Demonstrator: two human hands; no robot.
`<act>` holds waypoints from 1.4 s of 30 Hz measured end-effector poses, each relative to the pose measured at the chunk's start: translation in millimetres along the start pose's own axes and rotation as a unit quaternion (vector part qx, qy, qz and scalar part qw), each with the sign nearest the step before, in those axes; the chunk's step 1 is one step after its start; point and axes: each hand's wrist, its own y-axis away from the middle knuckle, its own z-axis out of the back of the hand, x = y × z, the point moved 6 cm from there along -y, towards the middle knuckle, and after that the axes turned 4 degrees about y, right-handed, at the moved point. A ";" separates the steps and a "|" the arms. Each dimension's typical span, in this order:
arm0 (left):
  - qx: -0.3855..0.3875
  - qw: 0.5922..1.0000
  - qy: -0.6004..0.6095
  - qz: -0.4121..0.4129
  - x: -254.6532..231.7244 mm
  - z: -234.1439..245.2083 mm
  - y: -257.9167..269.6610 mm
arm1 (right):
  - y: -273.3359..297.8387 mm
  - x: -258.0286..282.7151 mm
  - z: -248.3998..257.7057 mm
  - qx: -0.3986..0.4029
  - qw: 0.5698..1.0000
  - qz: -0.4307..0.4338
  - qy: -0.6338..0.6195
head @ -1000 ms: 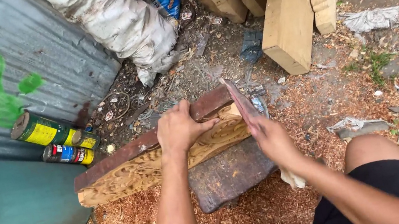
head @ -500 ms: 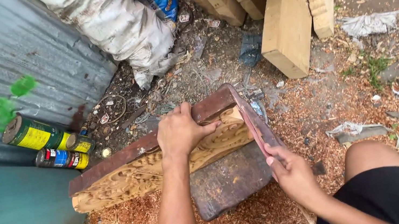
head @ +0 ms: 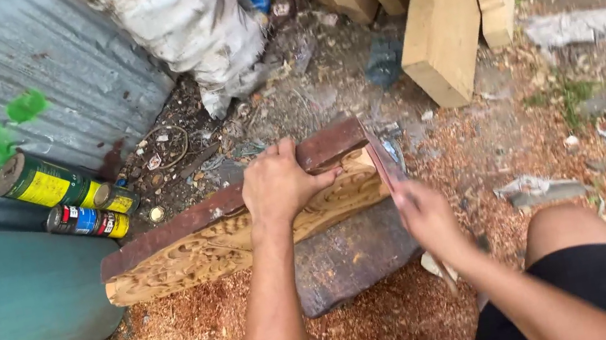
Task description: Sanding the intricate details of a wooden decorative piece using a strip of sandpaper.
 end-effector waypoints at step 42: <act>-0.025 0.999 0.003 0.034 1.2 15.0 -1.4 | -37.1 11.3 -19.6 -0.040 0.996 0.077 -0.004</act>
